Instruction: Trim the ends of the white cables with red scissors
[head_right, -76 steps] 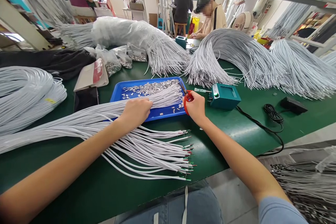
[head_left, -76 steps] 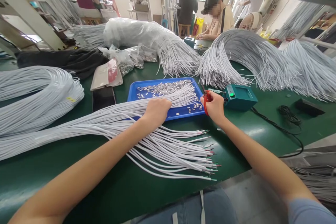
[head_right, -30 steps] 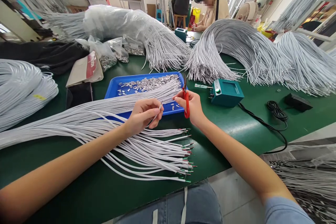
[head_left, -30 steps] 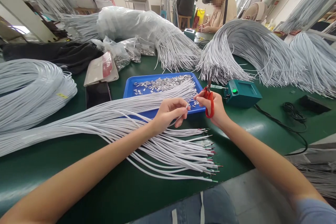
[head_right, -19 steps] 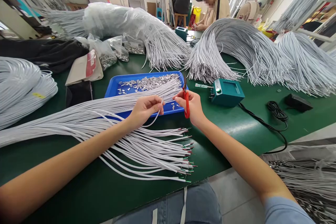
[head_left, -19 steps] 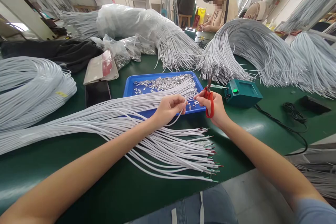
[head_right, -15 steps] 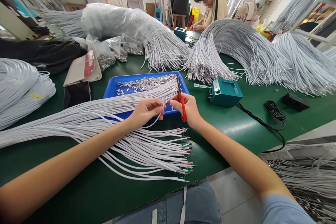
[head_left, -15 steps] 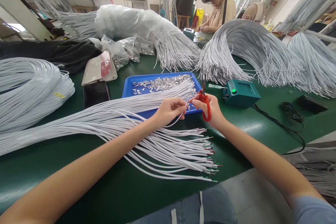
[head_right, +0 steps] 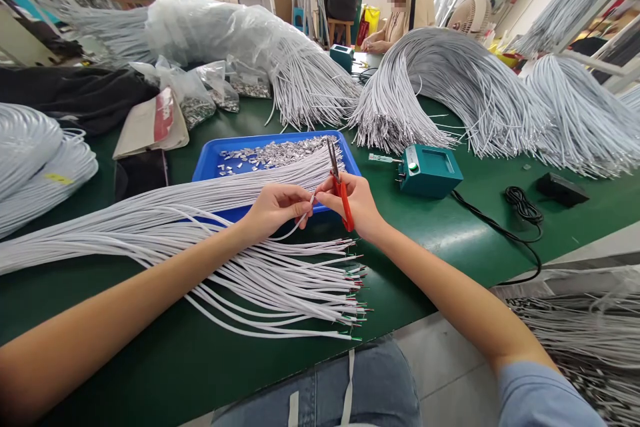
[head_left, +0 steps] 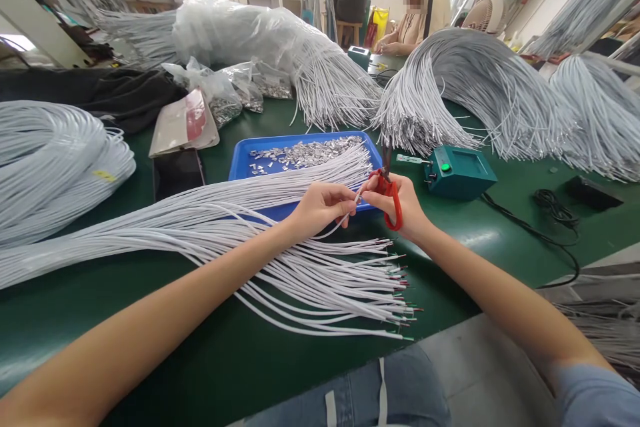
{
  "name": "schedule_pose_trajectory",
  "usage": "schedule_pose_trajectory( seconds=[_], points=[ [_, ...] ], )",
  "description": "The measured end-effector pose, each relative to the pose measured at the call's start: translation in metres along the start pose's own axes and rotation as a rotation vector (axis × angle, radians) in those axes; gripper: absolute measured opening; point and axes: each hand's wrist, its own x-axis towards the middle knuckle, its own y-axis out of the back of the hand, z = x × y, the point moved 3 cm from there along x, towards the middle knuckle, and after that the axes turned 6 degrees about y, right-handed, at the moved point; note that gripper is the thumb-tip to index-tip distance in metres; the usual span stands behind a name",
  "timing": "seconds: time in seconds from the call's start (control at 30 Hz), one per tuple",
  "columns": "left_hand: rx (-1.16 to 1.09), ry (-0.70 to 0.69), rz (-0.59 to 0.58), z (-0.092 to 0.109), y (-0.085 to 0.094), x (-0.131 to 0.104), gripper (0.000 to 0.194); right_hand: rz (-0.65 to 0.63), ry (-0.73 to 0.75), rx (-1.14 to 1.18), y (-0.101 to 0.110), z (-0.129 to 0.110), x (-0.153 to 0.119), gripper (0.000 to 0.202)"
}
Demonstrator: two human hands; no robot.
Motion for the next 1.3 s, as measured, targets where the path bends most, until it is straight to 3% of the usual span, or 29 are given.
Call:
schedule_pose_trajectory(
  seconds=[0.17, 0.73, 1.0, 1.3],
  points=[
    [-0.013, 0.008, 0.034, -0.0011, 0.0004, -0.0006, 0.028, 0.015, 0.013, 0.023, 0.0001, -0.0014, -0.0008, 0.023],
    [-0.002, 0.012, -0.008, -0.0029, 0.0007, 0.0009, 0.034, 0.056, 0.042, -0.097, -0.0014, 0.0009, -0.0018, 0.031],
    [0.034, 0.009, 0.036, -0.0014, 0.0000, 0.0012, 0.035, 0.052, 0.087, -0.074, -0.0003, -0.0004, -0.0025, 0.026],
    [-0.020, 0.016, 0.006, -0.0029, -0.0003, 0.0016, 0.034, 0.038, 0.127, -0.133, -0.0019, -0.0027, -0.0050, 0.020]
  ],
)
